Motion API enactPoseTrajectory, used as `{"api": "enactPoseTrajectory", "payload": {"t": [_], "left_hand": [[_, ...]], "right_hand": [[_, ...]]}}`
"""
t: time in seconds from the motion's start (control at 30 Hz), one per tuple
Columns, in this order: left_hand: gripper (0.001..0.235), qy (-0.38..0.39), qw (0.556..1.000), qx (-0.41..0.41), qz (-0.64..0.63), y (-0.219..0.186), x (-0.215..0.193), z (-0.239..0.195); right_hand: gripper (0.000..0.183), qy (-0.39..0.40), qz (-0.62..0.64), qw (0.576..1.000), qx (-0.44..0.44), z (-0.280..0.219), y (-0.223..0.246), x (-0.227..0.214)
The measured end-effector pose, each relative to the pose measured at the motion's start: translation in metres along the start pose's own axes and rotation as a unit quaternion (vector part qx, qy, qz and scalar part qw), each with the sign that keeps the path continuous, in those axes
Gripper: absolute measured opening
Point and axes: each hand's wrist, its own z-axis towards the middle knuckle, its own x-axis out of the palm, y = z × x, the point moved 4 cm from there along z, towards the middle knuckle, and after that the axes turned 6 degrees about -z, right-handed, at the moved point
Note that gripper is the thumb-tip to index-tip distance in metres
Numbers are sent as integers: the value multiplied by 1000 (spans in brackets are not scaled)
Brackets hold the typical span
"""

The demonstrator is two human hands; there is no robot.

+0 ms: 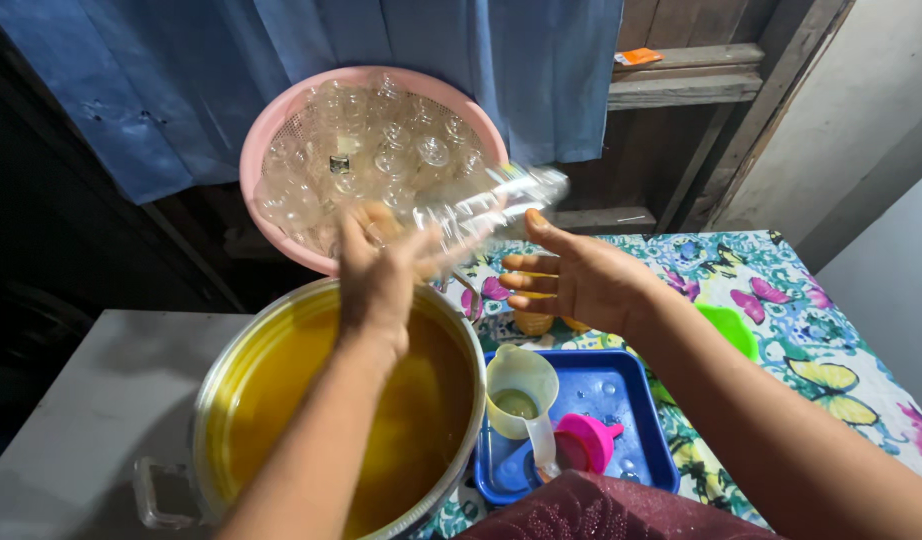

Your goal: The person scoops yellow liquid from a large pot using a measuring cup and pours it through a pink funnel into clear plastic bottles placed on a blue tray. The person repeats this process for multiple bottles, arranging filled bottles on the table.

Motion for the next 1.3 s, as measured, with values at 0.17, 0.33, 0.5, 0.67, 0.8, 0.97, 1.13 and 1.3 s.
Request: {"api": "enactPoseTrajectory", "payload": {"t": [0.17,0.33,0.5,0.67,0.8,0.97,1.13,1.3], "left_hand": [[73,128,975,-90,160,56,-7,-48],[91,182,965,-173,72,80,9,-61],[93,137,978,-94,129,80,8,-50],[95,99,984,-113,93,80,4,-46],[91,90,982,-163,21,84,8,-53],[84,108,976,-183,48,84,14,-58],[107,118,975,-184,36,83,19,-66],[94,91,969,-230,13,90,14,-68]], "right_hand": [[63,32,-84,996,-26,-12,-8,3],[77,112,-300,944,-78,-21,-28,-6],[80,111,-126,984,-63,-6,-72,-51],[101,-207,-556,803,50,-3,-164,-124],[110,-237,-635,724,128,-20,-235,-147],[88,-268,-632,721,98,-14,-289,-163],[62,-275,-642,715,22,2,-276,-207],[57,-284,-575,763,83,-3,-221,-217]]}}
